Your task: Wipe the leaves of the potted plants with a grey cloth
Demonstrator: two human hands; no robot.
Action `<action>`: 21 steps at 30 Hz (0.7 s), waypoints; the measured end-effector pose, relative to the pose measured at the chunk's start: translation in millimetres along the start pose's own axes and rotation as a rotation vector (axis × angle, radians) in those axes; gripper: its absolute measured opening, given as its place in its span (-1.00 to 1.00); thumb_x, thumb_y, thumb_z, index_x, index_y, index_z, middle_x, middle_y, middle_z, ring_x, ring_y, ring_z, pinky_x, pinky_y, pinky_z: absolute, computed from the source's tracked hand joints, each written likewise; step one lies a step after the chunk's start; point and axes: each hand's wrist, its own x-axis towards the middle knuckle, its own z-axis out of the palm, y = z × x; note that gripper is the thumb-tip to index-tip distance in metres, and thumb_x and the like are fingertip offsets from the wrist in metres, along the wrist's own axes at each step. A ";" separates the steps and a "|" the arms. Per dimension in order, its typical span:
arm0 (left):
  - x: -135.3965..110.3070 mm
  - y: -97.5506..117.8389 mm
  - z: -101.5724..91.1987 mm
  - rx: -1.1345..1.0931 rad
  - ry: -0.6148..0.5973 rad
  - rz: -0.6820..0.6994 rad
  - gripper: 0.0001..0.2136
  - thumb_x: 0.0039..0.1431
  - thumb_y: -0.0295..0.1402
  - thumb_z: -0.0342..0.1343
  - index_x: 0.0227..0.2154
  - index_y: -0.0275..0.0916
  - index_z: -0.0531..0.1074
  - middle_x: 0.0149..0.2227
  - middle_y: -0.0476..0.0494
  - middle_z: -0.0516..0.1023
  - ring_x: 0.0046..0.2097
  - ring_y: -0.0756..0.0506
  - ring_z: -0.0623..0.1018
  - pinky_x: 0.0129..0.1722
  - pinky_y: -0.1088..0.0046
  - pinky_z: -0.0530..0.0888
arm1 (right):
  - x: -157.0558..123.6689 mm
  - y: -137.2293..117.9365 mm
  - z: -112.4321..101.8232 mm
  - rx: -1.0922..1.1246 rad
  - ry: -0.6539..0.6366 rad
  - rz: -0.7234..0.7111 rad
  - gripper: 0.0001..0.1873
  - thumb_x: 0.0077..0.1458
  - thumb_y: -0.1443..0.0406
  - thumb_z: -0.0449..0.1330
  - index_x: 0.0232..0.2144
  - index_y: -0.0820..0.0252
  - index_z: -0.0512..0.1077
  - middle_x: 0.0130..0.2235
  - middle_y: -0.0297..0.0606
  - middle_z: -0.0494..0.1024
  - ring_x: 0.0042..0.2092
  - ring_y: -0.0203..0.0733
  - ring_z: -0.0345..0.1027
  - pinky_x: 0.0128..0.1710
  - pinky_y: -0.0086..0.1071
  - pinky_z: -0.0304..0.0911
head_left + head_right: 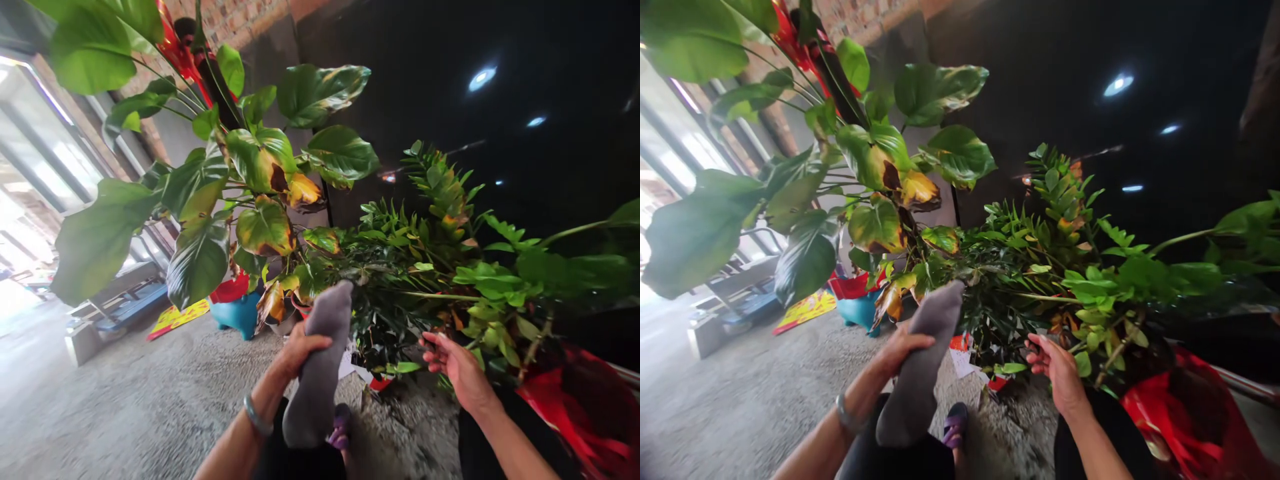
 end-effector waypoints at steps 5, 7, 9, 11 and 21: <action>31.6 44.6 6.4 -0.244 0.271 0.247 -0.67 -0.38 -0.38 0.34 -0.41 -0.29 0.51 -0.55 -0.02 0.56 -0.54 -0.04 0.48 -0.51 0.44 0.45 | -0.2 1.5 6.9 0.003 0.006 0.021 -0.68 -0.47 0.12 0.39 -0.57 0.18 0.61 -0.50 -0.15 0.63 -0.57 -0.23 0.37 -0.67 -0.44 0.23; 37.3 31.3 17.7 -0.201 0.277 0.168 -0.73 -0.37 -0.42 0.30 -0.46 -0.29 0.51 -0.59 -0.01 0.53 -0.56 -0.03 0.46 -0.52 0.45 0.44 | -0.6 2.8 8.2 -0.008 -0.018 0.011 -0.69 -0.46 0.12 0.38 -0.56 0.16 0.62 -0.48 -0.17 0.64 -0.55 -0.21 0.38 -0.67 -0.43 0.23; 31.6 5.0 27.7 -0.079 0.185 0.020 -0.81 -0.37 -0.48 0.25 -0.53 -0.28 0.50 -0.62 -0.02 0.52 -0.55 -0.04 0.45 -0.51 0.45 0.42 | -1.2 3.7 7.4 -0.025 -0.038 -0.005 -0.67 -0.45 0.12 0.38 -0.53 0.15 0.63 -0.47 -0.17 0.64 -0.54 -0.20 0.40 -0.67 -0.43 0.23; 17.1 -21.7 31.7 0.040 0.006 -0.124 -0.81 -0.41 -0.53 0.21 -0.56 -0.27 0.53 -0.60 -0.03 0.54 -0.51 -0.06 0.46 -0.49 0.44 0.40 | -1.5 3.8 4.6 -0.038 -0.047 -0.017 -0.66 -0.44 0.12 0.39 -0.50 0.16 0.64 -0.44 -0.16 0.65 -0.52 -0.19 0.41 -0.66 -0.42 0.24; 13.9 34.3 6.7 -0.259 0.206 0.210 -0.68 -0.43 -0.38 0.31 -0.44 -0.24 0.51 -0.57 0.00 0.55 -0.55 -0.05 0.47 -0.55 0.45 0.42 | -1.5 -1.6 2.6 0.010 -0.012 0.002 -0.66 -0.48 0.11 0.40 -0.55 0.17 0.63 -0.46 -0.13 0.65 -0.55 -0.22 0.38 -0.65 -0.43 0.24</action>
